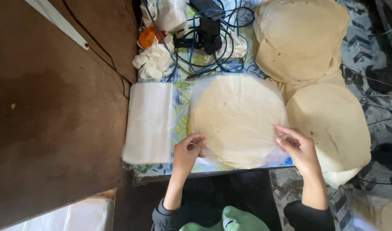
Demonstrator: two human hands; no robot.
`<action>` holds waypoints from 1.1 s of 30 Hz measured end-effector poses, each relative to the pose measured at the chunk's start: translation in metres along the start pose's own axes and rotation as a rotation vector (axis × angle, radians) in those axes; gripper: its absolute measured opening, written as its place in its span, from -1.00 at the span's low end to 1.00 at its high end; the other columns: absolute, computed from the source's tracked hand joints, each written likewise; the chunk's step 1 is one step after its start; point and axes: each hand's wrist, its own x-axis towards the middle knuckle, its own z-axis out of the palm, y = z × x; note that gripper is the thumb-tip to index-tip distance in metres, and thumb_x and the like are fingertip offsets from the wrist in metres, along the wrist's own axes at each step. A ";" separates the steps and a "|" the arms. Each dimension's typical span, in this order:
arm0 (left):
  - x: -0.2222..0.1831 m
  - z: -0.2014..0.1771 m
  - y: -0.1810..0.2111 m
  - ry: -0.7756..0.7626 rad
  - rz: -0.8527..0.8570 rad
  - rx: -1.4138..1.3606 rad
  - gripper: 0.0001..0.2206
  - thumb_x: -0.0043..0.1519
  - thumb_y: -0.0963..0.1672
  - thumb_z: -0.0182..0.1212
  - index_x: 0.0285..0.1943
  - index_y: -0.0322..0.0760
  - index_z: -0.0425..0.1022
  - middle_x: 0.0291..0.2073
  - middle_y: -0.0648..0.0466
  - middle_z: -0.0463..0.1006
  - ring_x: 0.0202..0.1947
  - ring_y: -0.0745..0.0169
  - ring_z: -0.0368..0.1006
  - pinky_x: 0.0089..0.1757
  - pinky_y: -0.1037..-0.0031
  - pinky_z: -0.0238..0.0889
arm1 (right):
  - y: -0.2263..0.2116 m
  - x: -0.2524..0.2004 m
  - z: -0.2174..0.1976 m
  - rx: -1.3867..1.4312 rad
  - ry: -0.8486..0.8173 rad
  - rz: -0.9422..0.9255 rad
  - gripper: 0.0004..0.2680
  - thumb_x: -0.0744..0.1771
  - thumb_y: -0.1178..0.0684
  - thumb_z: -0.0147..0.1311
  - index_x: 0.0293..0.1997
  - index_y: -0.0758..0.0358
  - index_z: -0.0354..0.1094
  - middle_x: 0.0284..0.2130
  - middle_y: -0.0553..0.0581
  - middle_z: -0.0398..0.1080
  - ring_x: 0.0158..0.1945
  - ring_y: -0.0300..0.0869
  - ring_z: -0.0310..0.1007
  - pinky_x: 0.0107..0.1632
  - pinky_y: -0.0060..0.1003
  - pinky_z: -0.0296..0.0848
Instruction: The person sorts flatbreads by hand, moving individual pieces from stacks and placing them onto plastic sheets or other stacks.
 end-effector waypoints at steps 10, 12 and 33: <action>-0.011 0.004 0.018 0.052 0.023 0.107 -0.85 0.17 -0.20 0.33 -0.11 -0.33 0.65 -0.47 0.07 0.63 -0.61 0.33 0.52 -0.51 0.53 0.37 | 0.008 -0.001 -0.004 -0.048 0.017 0.002 -0.67 0.28 0.36 0.14 0.17 0.23 0.48 -0.23 -0.02 0.36 -0.37 -0.36 0.32 -0.30 -0.49 0.34; -0.016 0.007 0.034 0.066 0.068 0.237 -0.85 0.16 -0.20 0.34 -0.10 -0.29 0.63 -0.35 0.09 0.66 -0.46 0.27 0.56 -0.39 0.46 0.39 | -0.011 -0.004 0.000 -0.273 0.027 -0.029 -0.65 0.28 0.30 0.19 0.19 0.15 0.47 -0.23 0.02 0.38 -0.38 -0.26 0.31 -0.29 -0.38 0.36; 0.079 0.089 0.009 0.340 0.569 0.928 -0.06 0.13 0.25 0.17 0.55 -0.38 0.07 0.56 -0.22 -0.09 0.56 -0.35 -0.33 0.31 -0.39 -0.54 | 0.021 0.058 -0.013 -1.312 0.421 -0.351 -0.55 0.42 -0.10 0.00 0.48 0.26 0.09 0.48 0.37 0.11 0.58 0.31 -0.07 0.46 0.47 -0.19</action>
